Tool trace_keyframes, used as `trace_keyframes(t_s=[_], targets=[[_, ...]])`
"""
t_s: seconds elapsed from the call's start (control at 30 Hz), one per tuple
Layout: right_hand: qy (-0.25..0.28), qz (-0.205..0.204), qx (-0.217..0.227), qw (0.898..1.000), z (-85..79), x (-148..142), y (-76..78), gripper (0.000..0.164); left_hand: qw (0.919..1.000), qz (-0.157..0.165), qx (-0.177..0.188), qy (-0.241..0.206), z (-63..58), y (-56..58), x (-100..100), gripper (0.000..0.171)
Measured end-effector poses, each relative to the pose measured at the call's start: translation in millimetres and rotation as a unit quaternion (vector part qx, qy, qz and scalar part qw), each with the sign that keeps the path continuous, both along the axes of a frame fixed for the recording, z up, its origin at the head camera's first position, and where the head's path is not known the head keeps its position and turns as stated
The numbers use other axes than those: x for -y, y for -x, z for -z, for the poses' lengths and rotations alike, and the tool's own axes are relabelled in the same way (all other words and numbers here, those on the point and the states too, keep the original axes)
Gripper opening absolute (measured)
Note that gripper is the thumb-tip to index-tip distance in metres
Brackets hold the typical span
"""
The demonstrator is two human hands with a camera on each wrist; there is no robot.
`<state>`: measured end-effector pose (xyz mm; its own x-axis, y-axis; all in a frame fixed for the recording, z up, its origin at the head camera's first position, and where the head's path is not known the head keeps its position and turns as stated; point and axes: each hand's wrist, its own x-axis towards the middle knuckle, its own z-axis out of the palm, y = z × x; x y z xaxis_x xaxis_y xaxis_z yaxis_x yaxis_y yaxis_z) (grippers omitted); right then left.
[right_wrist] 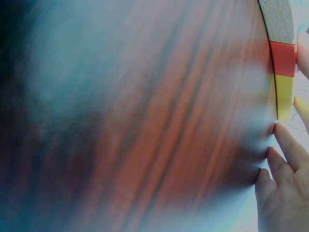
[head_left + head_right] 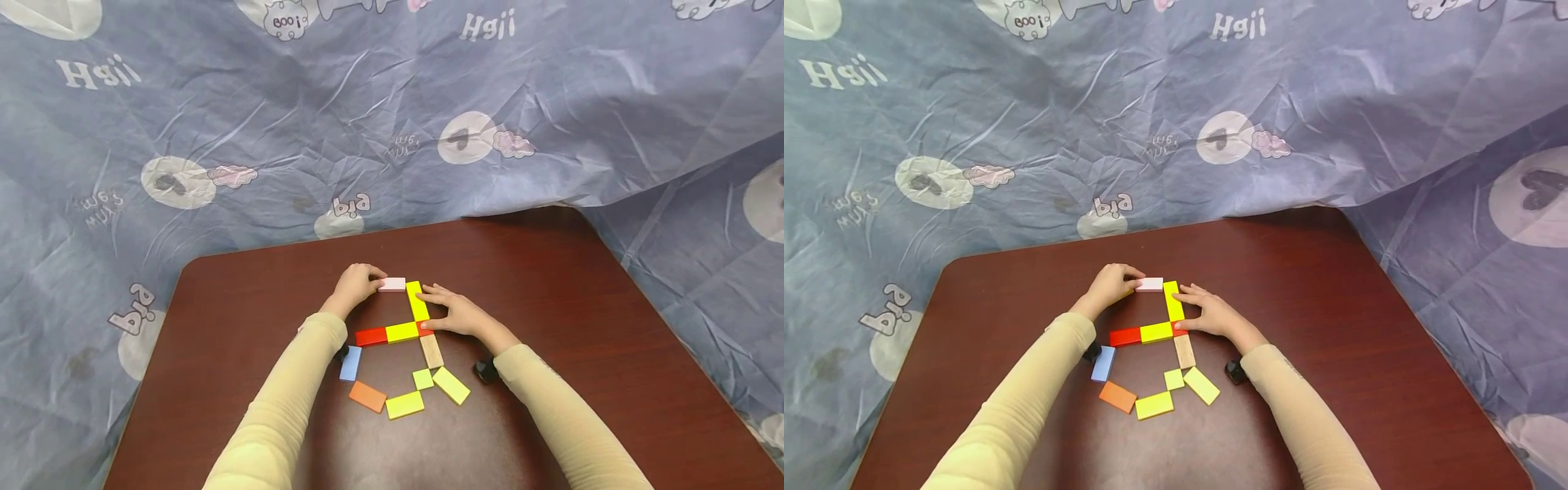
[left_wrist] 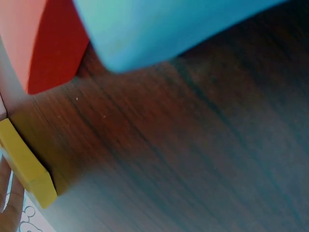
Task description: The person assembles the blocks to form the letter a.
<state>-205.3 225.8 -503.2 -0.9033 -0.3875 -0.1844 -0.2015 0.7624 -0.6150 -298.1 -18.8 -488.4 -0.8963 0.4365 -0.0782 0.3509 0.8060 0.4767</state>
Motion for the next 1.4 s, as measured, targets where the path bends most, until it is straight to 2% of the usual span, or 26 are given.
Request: trace_keyframes(t_s=[0.23,0.63,0.83,0.97,1.2,1.4], targets=[[-0.004,-0.009,-0.003,1.000,0.5,4,1.3,0.073,0.9996,-0.012,0.002,-0.024,1.5,-2.7,6,0.019],[0.001,-0.015,-0.002,1.000,-3.5,10,2.5,0.073,0.9992,-0.027,0.010,-0.029,0.1,-5.4,12,0.019],[0.000,-0.017,0.001,1.000,-2.1,11,2.9,0.073,0.9985,-0.023,0.021,-0.045,-1.2,-6.9,19,0.028],[0.003,-0.013,-0.001,1.000,-1.8,11,1.7,0.073,0.9967,-0.034,0.034,-0.065,-3.9,-7.0,30,0.031],[0.012,-0.007,-0.005,1.000,-2.3,6,-1.6,0.074,0.9970,-0.040,0.051,-0.043,-2.8,-7.0,50,0.035],[0.008,-0.001,-0.010,1.000,-0.5,3,-2.9,0.074,0.9958,-0.042,0.070,-0.041,1.3,-8.7,54,0.035]])
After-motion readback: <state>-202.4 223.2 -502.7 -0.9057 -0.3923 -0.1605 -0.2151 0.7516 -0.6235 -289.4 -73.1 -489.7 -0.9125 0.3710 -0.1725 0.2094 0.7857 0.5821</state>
